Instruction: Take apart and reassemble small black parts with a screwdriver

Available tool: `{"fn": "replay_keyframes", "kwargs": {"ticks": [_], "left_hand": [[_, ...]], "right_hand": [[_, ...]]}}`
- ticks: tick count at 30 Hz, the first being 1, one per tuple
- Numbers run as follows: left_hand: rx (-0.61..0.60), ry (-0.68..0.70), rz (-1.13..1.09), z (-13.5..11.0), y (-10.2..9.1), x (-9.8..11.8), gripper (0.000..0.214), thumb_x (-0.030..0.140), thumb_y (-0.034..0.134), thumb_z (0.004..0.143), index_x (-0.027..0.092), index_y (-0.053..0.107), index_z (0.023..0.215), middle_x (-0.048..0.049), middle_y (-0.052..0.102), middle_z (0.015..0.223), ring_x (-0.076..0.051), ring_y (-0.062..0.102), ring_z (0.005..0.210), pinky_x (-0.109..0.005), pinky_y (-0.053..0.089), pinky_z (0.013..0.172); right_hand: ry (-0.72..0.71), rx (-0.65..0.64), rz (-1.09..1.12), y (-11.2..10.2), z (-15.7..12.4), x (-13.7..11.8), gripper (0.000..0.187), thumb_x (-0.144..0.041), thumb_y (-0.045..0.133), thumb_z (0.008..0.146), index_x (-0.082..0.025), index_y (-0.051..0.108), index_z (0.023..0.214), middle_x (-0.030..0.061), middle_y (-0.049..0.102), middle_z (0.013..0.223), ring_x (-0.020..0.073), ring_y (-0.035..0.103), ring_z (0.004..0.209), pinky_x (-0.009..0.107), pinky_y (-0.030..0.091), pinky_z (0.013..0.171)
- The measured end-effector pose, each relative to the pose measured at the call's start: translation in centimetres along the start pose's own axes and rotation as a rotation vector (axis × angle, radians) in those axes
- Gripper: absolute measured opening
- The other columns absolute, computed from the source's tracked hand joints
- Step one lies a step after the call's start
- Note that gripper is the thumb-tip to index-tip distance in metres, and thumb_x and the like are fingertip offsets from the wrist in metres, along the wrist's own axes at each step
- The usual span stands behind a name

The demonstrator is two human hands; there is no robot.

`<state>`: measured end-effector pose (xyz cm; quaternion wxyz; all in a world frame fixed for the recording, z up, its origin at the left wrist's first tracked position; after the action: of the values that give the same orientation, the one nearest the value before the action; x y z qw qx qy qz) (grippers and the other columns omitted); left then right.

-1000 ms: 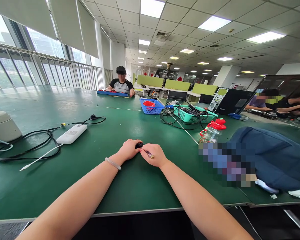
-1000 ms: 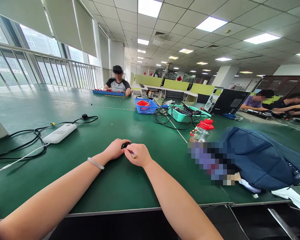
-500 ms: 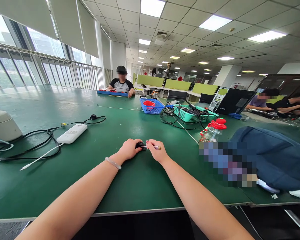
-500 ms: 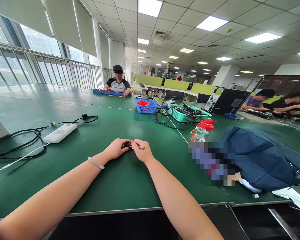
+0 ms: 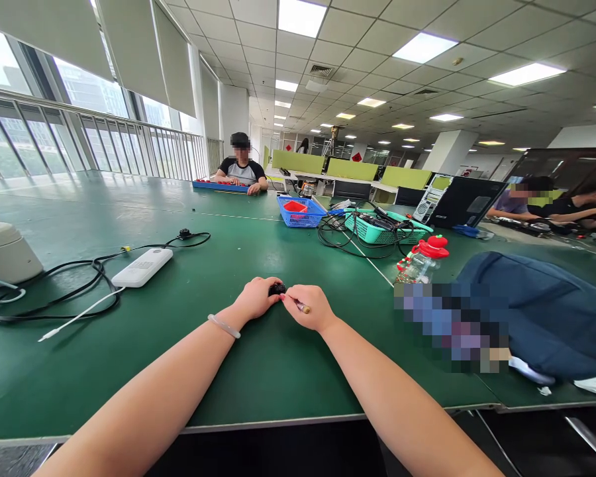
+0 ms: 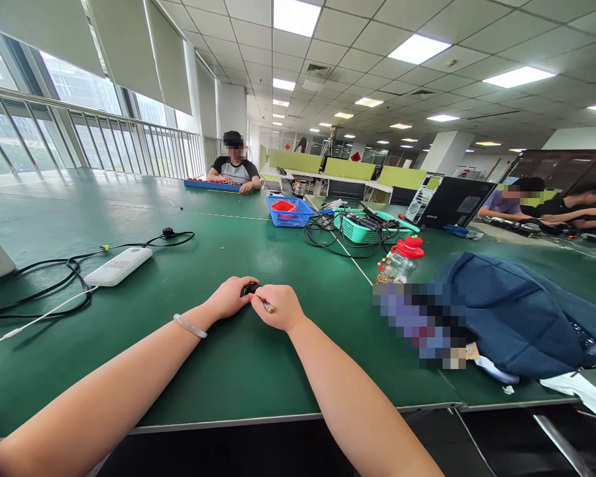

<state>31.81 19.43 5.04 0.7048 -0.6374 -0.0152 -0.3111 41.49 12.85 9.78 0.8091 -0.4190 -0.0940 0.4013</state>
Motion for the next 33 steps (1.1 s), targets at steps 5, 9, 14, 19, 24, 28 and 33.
{"fn": "replay_keyframes", "kwargs": {"ticks": [5, 9, 14, 19, 24, 28, 33], "left_hand": [[-0.001, -0.009, -0.01, -0.1, -0.2, 0.2, 0.038, 0.029, 0.057, 0.081, 0.025, 0.062, 0.118, -0.0074, 0.07, 0.111, -0.026, 0.058, 0.11, -0.038, 0.048, 0.096], [0.016, -0.012, -0.016, 0.1, -0.3, -0.1, 0.037, 0.027, 0.056, 0.081, 0.025, 0.062, 0.117, -0.0063, 0.069, 0.112, -0.026, 0.058, 0.111, -0.037, 0.048, 0.096], [0.026, -0.009, -0.012, 0.1, -0.3, -0.3, 0.036, 0.025, 0.056, 0.081, 0.025, 0.062, 0.117, -0.0058, 0.069, 0.113, -0.025, 0.058, 0.109, -0.036, 0.047, 0.096], [0.019, -0.014, 0.001, 0.1, -0.3, -0.3, 0.037, 0.027, 0.056, 0.082, 0.025, 0.061, 0.118, -0.0061, 0.069, 0.113, -0.026, 0.058, 0.11, -0.037, 0.047, 0.096], [0.009, -0.022, 0.022, 0.2, -0.2, -0.5, 0.038, 0.028, 0.057, 0.083, 0.025, 0.059, 0.121, -0.0073, 0.068, 0.114, -0.027, 0.057, 0.113, -0.038, 0.046, 0.099], [0.002, -0.025, 0.034, 0.1, -0.2, -0.5, 0.037, 0.03, 0.057, 0.084, 0.026, 0.06, 0.121, -0.0073, 0.069, 0.111, -0.026, 0.058, 0.111, -0.038, 0.047, 0.098], [-0.001, -0.031, 0.033, 0.1, -0.2, -0.5, 0.038, 0.03, 0.057, 0.084, 0.026, 0.059, 0.122, -0.0081, 0.069, 0.11, -0.027, 0.058, 0.112, -0.038, 0.047, 0.097]], "right_hand": [[-0.169, -0.086, -0.181, 1.4, -0.1, -2.0, 0.03, -0.03, 0.047, 0.089, -0.019, 0.061, 0.065, 0.0013, 0.059, 0.059, 0.0118, 0.046, 0.052, 0.026, 0.029, 0.055], [-0.214, -0.213, -0.276, 3.0, -0.2, -2.6, 0.029, -0.036, 0.052, 0.087, -0.019, 0.062, 0.066, 0.0023, 0.062, 0.062, 0.0123, 0.048, 0.052, 0.027, 0.025, 0.053], [-0.23, -0.277, -0.296, 4.1, -0.3, -2.7, 0.026, -0.037, 0.058, 0.085, -0.019, 0.062, 0.067, 0.0017, 0.061, 0.063, 0.0124, 0.047, 0.052, 0.027, 0.025, 0.053], [-0.06, -0.138, -0.084, 2.2, 0.1, -1.1, 0.026, -0.032, 0.056, 0.087, -0.019, 0.057, 0.064, -0.001, 0.057, 0.062, 0.0106, 0.047, 0.054, 0.023, 0.03, 0.055], [0.191, 0.007, 0.237, 0.4, 0.1, 2.2, 0.04, -0.036, 0.041, 0.093, -0.02, 0.045, 0.056, -0.0033, 0.043, 0.054, 0.0105, 0.04, 0.052, 0.022, 0.03, 0.052], [0.384, 0.132, 0.47, -0.1, -0.4, 4.8, 0.045, -0.047, 0.04, 0.091, -0.021, 0.044, 0.055, -0.0039, 0.036, 0.051, 0.0112, 0.036, 0.049, 0.023, 0.03, 0.049], [0.407, 0.176, 0.491, -0.4, -0.7, 5.1, 0.046, -0.048, 0.04, 0.091, -0.021, 0.045, 0.055, -0.0038, 0.035, 0.05, 0.0113, 0.035, 0.049, 0.024, 0.029, 0.049]]}}
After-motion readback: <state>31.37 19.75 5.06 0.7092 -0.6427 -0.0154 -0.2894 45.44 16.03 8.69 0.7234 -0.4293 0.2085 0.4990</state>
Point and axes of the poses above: each hand's wrist, its own z-axis towards the middle knuckle, its own y-axis out of the palm, x = y × z, the point moved 9 cm from there along z, towards the middle knuckle
